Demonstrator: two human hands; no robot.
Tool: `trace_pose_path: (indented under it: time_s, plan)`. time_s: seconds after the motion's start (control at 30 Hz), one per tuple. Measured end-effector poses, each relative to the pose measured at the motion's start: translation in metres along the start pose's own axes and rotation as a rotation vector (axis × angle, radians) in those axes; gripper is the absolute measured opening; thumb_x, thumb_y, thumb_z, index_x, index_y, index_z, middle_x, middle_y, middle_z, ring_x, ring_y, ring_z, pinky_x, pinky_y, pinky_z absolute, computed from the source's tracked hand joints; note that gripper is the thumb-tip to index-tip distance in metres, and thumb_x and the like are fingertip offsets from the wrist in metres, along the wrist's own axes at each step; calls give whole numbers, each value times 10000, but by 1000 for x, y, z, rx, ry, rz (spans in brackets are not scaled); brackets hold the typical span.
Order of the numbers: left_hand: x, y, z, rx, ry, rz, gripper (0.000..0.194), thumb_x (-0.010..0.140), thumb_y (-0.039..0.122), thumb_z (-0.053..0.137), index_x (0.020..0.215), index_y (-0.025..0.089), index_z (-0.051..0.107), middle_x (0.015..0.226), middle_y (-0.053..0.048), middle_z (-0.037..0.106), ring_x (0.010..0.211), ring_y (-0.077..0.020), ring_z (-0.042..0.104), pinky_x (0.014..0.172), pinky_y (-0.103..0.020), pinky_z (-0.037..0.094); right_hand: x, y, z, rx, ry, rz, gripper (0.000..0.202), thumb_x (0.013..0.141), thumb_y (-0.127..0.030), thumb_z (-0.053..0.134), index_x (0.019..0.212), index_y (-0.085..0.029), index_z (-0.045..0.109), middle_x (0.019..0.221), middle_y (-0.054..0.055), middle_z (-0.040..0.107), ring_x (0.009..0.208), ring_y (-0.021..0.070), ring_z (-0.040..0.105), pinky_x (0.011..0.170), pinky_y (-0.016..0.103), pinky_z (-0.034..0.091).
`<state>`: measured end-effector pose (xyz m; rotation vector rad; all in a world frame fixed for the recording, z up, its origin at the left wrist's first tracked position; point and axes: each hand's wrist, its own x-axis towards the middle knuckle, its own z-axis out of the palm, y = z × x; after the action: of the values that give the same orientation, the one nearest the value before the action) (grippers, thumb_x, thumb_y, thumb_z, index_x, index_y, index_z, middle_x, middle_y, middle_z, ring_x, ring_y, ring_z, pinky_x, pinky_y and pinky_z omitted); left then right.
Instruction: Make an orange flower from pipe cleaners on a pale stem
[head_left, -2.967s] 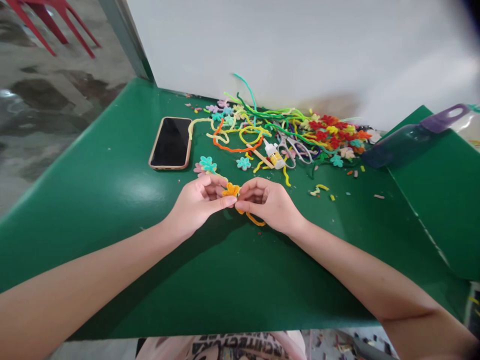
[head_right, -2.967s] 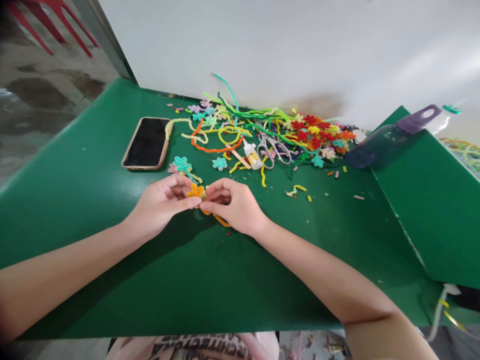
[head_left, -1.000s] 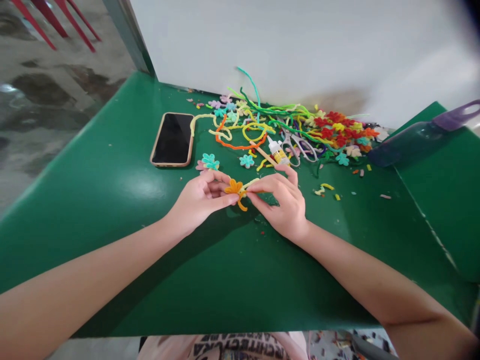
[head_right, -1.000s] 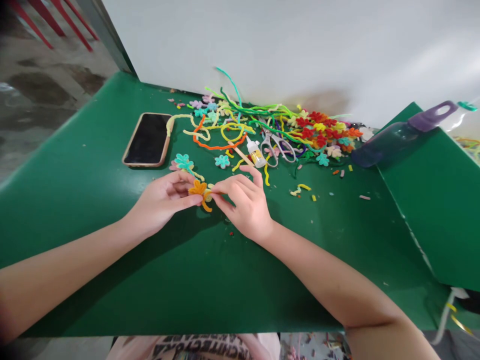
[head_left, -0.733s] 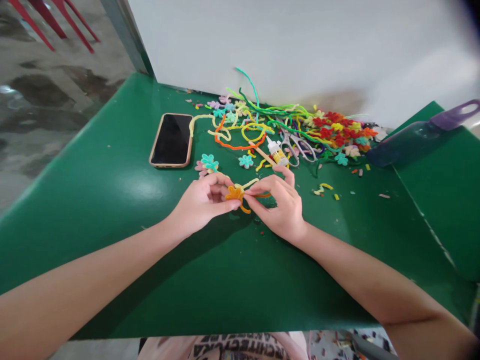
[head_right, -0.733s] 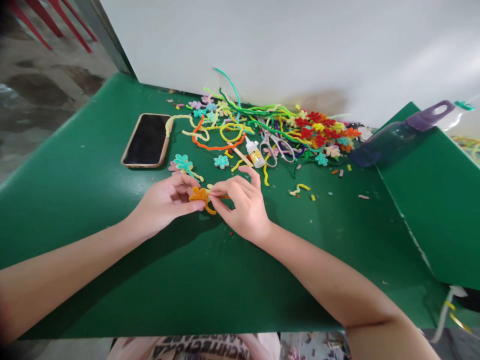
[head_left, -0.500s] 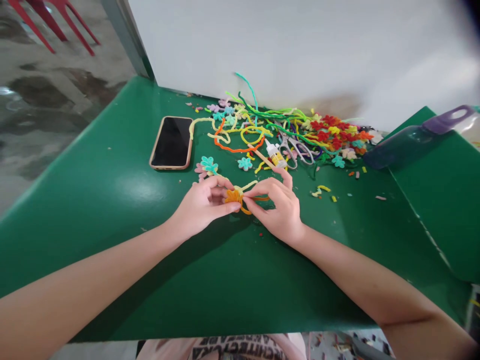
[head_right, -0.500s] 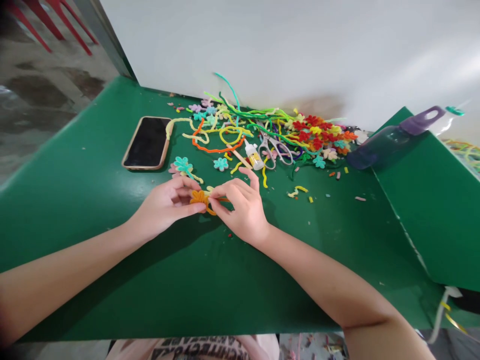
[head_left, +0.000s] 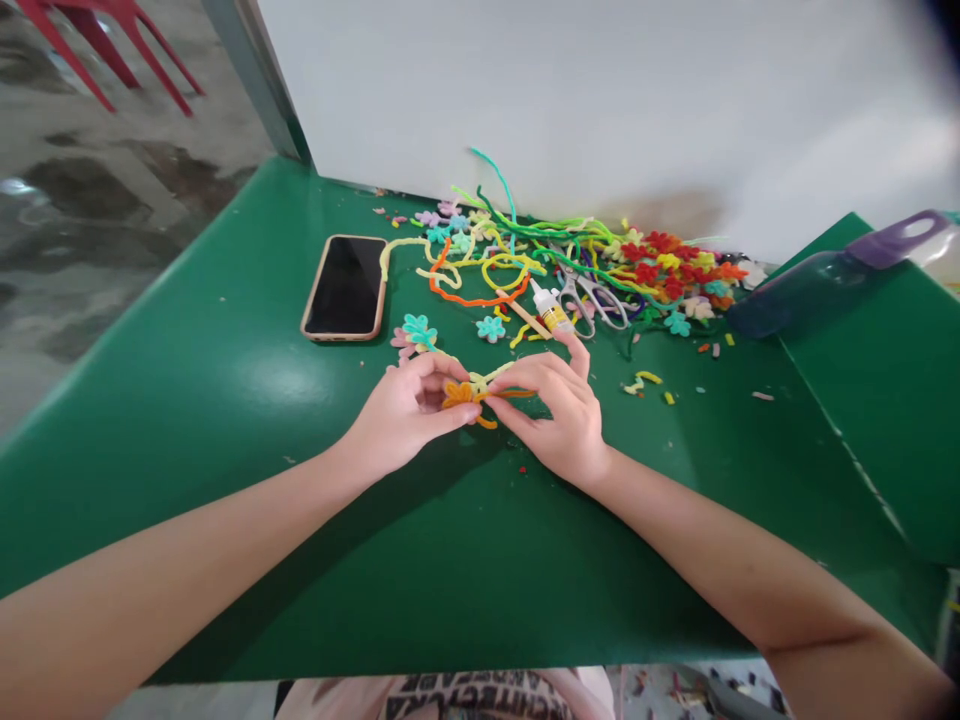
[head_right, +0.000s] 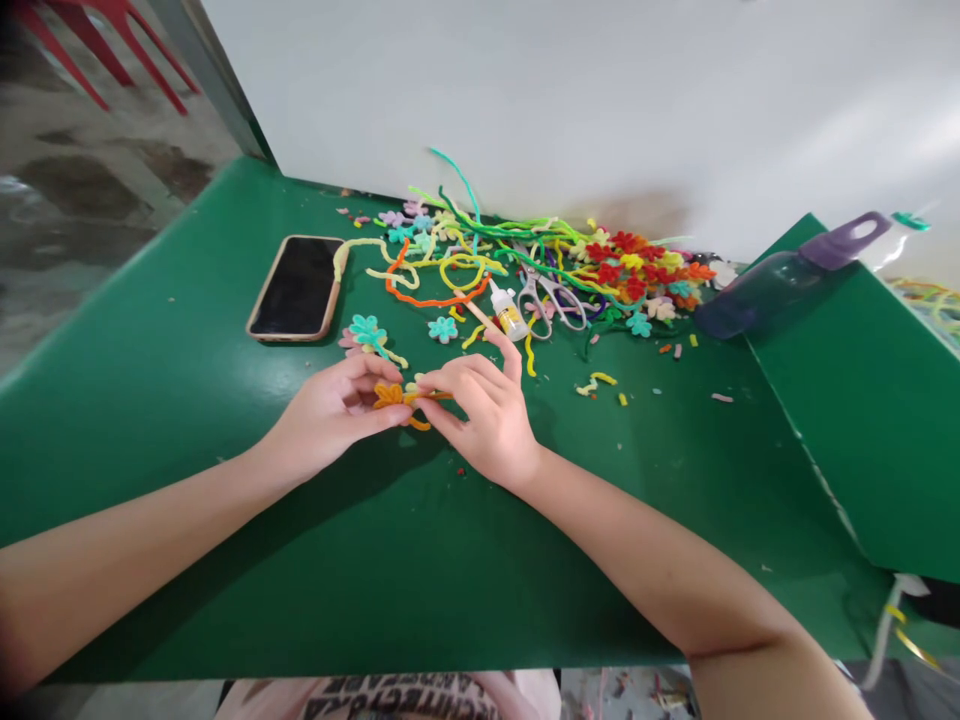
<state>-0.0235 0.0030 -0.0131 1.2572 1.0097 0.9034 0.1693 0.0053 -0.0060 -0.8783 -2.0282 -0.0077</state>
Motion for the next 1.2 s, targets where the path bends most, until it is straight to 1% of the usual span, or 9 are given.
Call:
trace_pose_path:
  time_s: [0.13, 0.3, 0.43, 0.53, 0.6, 0.73, 0.87, 1.03, 1.2]
  plan:
    - [0, 1, -1, 11, -45, -8, 308, 704, 242, 768, 915, 199, 549, 791, 32, 694, 724, -127, 699, 666, -220, 538, -1, -3, 1, -26, -4, 32, 125, 832, -187, 667, 874, -256, 571, 758, -66, 706, 739, 120, 662, 1090, 466, 316]
    - [0, 2, 0, 39, -68, -24, 323, 716, 280, 760, 933, 196, 536, 824, 6, 706, 752, -165, 714, 701, -269, 552, -1, -5, 1, -44, -37, 85, 93, 841, -194, 654, 847, -248, 578, 783, -58, 706, 767, 126, 660, 1105, 479, 281]
    - [-2, 2, 2, 41, -1, -9, 378, 728, 331, 753, 998, 196, 526, 803, -3, 703, 761, -179, 706, 703, -287, 553, 0, -2, 0, -21, -20, 104, 83, 840, -199, 656, 834, -251, 591, 772, -58, 694, 779, 130, 657, 1094, 473, 301]
    - [-3, 2, 3, 0, 73, 8, 328, 788, 348, 691, 1035, 197, 537, 797, 0, 686, 776, -164, 693, 708, -271, 550, 0, -1, -1, -16, -10, 128, 91, 830, -192, 664, 826, -253, 596, 775, -53, 692, 794, 139, 655, 1092, 479, 300]
    - [-2, 2, 3, -32, 97, 19, 302, 808, 344, 665, 1039, 195, 542, 813, -4, 680, 781, -159, 690, 719, -269, 551, 0, -1, -1, -18, -11, 138, 92, 830, -194, 662, 821, -256, 595, 776, -51, 694, 791, 142, 653, 1089, 483, 301]
    - [-2, 2, 4, -34, 102, 8, 350, 757, 315, 716, 1031, 191, 536, 827, -9, 681, 769, -159, 684, 714, -275, 554, 0, -2, -1, -16, -20, 138, 87, 838, -193, 645, 825, -257, 588, 773, -49, 692, 774, 138, 650, 1077, 475, 320]
    - [-2, 2, 3, -14, 74, -12, 410, 693, 287, 780, 1010, 194, 539, 796, 5, 686, 714, -134, 663, 705, -261, 543, 0, -2, 0, 3, -21, 92, 91, 840, -199, 646, 837, -266, 584, 749, -57, 692, 755, 133, 656, 1078, 469, 327]
    - [-1, -2, 1, -39, 95, -10, 414, 676, 265, 793, 1000, 198, 545, 806, 7, 685, 714, -128, 648, 689, -252, 530, 0, -1, 0, 10, -2, 52, 118, 816, -206, 674, 855, -269, 583, 751, -61, 700, 751, 134, 658, 1072, 472, 339]
    - [-1, -2, 1, -19, 89, -18, 388, 674, 271, 792, 972, 197, 555, 785, 7, 679, 690, -128, 636, 664, -247, 519, 0, -1, 0, -1, 0, 68, 106, 817, -200, 659, 840, -272, 586, 734, -61, 690, 741, 140, 659, 1070, 477, 347]
